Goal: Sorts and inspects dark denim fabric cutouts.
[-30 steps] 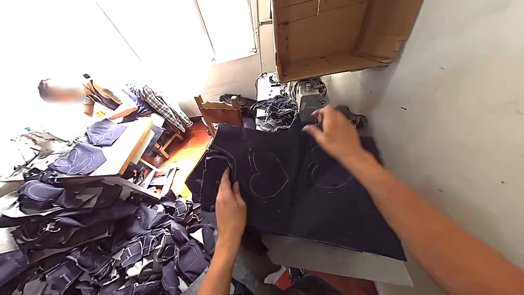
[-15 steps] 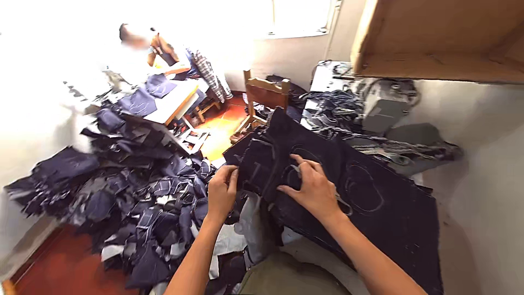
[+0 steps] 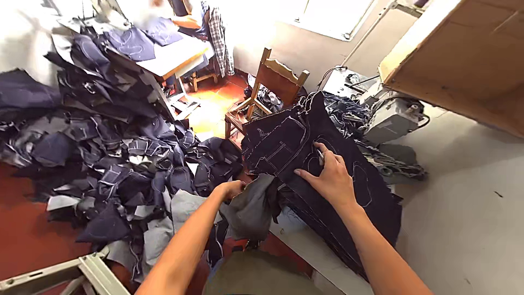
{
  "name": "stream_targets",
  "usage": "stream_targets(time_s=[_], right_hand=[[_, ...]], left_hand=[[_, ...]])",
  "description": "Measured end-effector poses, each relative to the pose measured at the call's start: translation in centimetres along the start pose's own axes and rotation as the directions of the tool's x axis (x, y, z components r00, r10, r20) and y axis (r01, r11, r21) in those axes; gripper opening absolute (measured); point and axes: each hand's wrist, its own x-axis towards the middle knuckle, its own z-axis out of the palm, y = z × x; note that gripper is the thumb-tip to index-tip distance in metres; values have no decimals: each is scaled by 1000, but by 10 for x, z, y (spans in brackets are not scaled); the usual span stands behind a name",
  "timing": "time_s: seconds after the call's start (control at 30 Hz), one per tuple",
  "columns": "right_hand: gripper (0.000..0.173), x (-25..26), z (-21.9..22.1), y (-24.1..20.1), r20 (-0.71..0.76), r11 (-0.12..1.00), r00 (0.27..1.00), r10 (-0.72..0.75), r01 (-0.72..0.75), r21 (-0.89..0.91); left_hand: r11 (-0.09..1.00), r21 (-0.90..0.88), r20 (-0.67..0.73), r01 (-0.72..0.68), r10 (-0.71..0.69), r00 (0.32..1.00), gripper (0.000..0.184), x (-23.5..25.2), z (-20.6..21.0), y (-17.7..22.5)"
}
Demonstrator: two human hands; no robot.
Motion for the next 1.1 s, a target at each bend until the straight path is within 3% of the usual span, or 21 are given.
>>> stream_targets(time_s=[0.1,0.13,0.17,0.2,0.23,0.3,0.37,0.47,0.6,0.73,0.8,0.9,1.0,1.1], right_hand=[[99,-1,2,-3,-7,1000,1000,-7,7,6],[101,-1,0,-5,6,1000,1000,7,-7,-5],[102,0,-2,-7,18,999,1000,25,-25,-20],[102,0,-4,-9,30,998,999,38,-37,-45],[103,2,-5,-10,31,997,999,39,-36,-70],[102,3,-7,-9,22,993,1000,10,-7,-122],[99,5,-9,-8,17,989,999,-44,46,-138],[85,1,-19,-12,34,961,985,-170,173,-214],[85,-17,-52,-35,-16,936,973,-230,217,-278],[31,-69,-55,-63,92,977,993,-77,94,-193],[20,-87,-40,-72,149,961,987,-52,90,-262],[21,-91,-18,-86,155,944,988,-20,70,-323],[24,-83,7,-90,-2,935,992,-125,117,-335],[20,-75,25,-90,-58,906,971,-233,195,-375]], left_hand=[[967,-236,-199,100,-149,969,42,-64,20,39],[963,-259,-209,72,-129,969,41,-67,29,33],[974,-213,-265,-79,20,964,41,-57,43,8],[936,-110,-393,-334,267,880,40,-31,60,-31],[908,-83,-483,-411,324,814,37,-14,68,-47],[926,102,-674,-363,333,660,34,-8,69,-66],[870,329,-727,-368,482,489,32,-45,58,-69],[787,504,-678,-355,615,403,20,-109,54,-43],[796,530,-683,-294,606,407,16,-139,53,-15],[831,491,-714,-261,556,426,17,-145,47,-12],[838,479,-712,-261,545,444,18,-147,45,-11],[841,475,-697,-261,540,472,20,-151,48,-9],[833,480,-679,-275,551,485,21,-153,54,-6],[832,457,-642,-316,554,530,22,-160,67,0]])
